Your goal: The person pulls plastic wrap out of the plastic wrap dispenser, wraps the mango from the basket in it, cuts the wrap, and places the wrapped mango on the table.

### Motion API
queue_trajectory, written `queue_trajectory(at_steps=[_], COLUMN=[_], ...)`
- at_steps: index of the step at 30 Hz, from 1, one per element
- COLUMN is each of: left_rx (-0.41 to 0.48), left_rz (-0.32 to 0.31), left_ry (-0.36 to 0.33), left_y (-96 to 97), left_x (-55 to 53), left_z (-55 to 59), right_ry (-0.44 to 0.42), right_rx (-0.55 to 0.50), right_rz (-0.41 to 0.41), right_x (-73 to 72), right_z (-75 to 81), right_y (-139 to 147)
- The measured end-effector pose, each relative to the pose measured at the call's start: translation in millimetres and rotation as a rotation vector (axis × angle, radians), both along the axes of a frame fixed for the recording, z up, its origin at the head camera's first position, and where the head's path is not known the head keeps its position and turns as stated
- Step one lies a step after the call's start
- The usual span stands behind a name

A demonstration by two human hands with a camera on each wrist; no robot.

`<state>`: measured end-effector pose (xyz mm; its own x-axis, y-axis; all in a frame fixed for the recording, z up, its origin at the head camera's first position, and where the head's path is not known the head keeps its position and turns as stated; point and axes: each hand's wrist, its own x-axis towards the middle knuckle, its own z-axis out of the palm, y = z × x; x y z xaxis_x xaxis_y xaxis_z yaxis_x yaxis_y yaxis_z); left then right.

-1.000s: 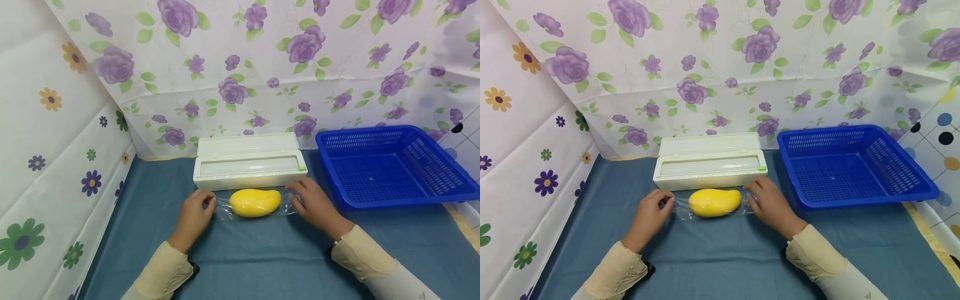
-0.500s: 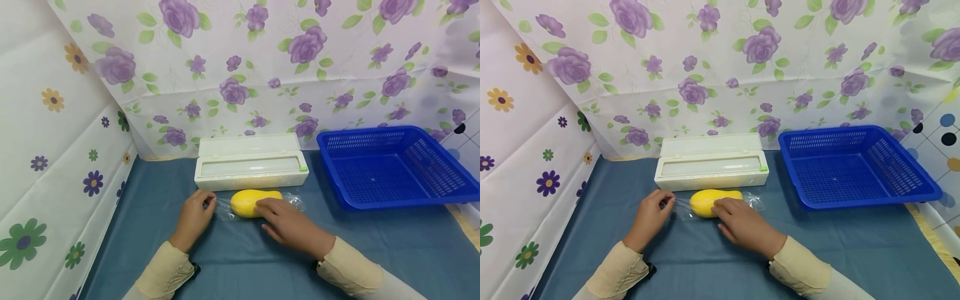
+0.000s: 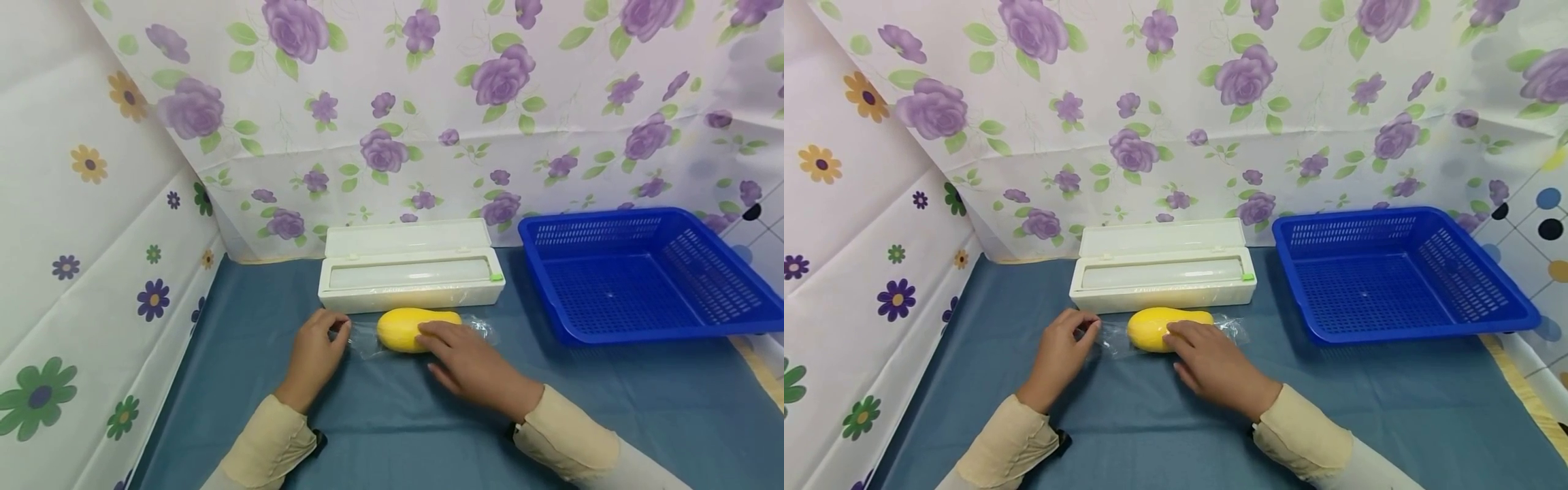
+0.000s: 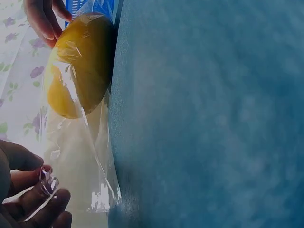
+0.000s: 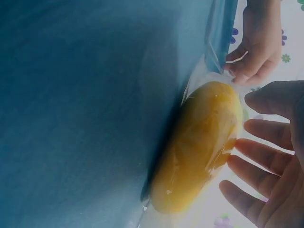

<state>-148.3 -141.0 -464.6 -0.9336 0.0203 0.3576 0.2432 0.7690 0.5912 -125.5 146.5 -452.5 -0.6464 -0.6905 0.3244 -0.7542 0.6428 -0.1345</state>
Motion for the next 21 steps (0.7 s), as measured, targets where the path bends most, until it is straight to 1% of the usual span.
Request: queue_trajectory(at_steps=[4, 7, 9, 11, 13, 15, 17, 19, 21], left_rx=[0.014, -0.013, -0.048, -0.093, -0.149, -0.207, -0.292, -0.385, -0.473], left_rz=[0.022, -0.002, -0.050, -0.125, -0.207, -0.279, -0.320, -0.330, -0.320], left_ry=[0.016, 0.077, 0.135, 0.184, 0.205, 0.187, 0.157, 0.130, 0.106], left_y=[-0.4, 3.6, 9.2, 17.4, 27.1, 37.4, 47.2, 55.9, 63.4], left_x=[1.5, 6.0, 10.3, 14.3, 17.9, 21.5, 24.5, 26.9, 28.9], left_z=[6.3, 13.5, 17.2, 20.4, 21.5, 23.0, 23.5, 23.4, 23.2], right_ry=[-0.007, -0.009, -0.008, -0.007, -0.007, -0.015, -0.027, -0.040, -0.050], right_rx=[-0.004, -0.003, -0.003, -0.004, -0.005, -0.007, -0.010, -0.010, -0.012], right_rz=[-0.015, -0.022, -0.028, -0.036, -0.044, -0.051, -0.058, -0.064, -0.071], right_x=[-3.7, -6.1, -7.7, -8.9, -10.0, -10.8, -11.8, -13.1, -14.4], right_z=[0.7, 1.1, 1.0, 0.9, 0.7, 0.7, 0.8, 0.8, 1.0], right_y=[-1, -2, -2, -2, -2, -3, -3, -5, -6])
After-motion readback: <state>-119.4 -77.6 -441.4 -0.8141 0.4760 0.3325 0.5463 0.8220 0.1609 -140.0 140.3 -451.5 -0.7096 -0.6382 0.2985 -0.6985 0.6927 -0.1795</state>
